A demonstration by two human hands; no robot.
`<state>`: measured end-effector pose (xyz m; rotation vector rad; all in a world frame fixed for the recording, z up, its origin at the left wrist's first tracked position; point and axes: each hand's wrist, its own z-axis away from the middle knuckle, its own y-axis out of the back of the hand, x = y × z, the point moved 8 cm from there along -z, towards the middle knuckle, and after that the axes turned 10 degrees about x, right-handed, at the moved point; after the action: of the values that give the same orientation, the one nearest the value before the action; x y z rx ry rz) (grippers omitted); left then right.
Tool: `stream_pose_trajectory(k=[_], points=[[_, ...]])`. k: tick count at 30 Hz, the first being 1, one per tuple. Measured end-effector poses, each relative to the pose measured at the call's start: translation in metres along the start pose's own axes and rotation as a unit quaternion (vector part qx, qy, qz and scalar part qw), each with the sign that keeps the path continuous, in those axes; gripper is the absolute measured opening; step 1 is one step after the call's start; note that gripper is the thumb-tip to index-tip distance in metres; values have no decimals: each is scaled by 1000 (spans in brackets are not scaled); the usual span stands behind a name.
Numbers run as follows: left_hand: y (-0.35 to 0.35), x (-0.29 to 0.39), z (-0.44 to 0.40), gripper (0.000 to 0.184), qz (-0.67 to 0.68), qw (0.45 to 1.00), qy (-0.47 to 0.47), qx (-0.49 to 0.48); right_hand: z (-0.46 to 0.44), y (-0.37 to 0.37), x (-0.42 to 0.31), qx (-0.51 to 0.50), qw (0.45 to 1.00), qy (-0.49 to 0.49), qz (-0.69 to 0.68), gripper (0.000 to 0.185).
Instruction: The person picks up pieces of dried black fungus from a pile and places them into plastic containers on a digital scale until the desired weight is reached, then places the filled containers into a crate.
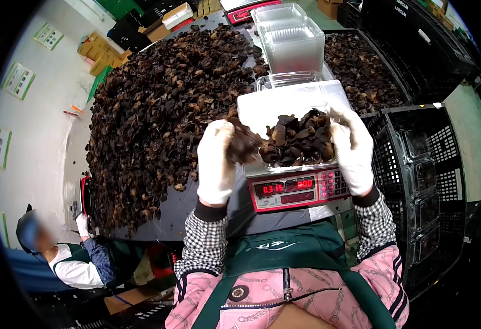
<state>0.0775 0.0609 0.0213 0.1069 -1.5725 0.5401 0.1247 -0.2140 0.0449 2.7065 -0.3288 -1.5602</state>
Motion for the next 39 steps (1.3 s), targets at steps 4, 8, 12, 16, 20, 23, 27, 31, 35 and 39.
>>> stream_pose_trajectory(k=[4,8,12,16,20,23,27,31,35,39], points=[[-63,7,57,28,-145,974,-66,-159,60,-25,2,-157,876,-294,-347,66],[-68,9,64,30,-204,958,-149,-138,125,-28,6,-199,751,-521,-353,43],[-43,16,38,38,-493,788,-367,-35,111,15,26,-58,854,-441,-269,20],[-41,-7,23,42,-555,741,-365,-100,66,55,39,35,953,-289,-80,19],[-36,4,17,34,-525,762,-365,-102,56,46,53,-39,981,-189,16,27],[-29,28,15,26,-458,844,-267,-79,56,43,51,-65,983,-151,77,28],[-42,20,21,30,-379,864,-295,-151,56,41,53,-57,982,-174,44,28],[-49,10,24,37,-496,776,-366,-133,58,40,55,-60,976,-206,32,29],[-30,-6,15,37,-419,861,-250,-145,61,40,58,-50,973,-225,13,29],[-55,-5,31,33,-444,798,-386,-132,61,42,58,-44,975,-212,38,30]])
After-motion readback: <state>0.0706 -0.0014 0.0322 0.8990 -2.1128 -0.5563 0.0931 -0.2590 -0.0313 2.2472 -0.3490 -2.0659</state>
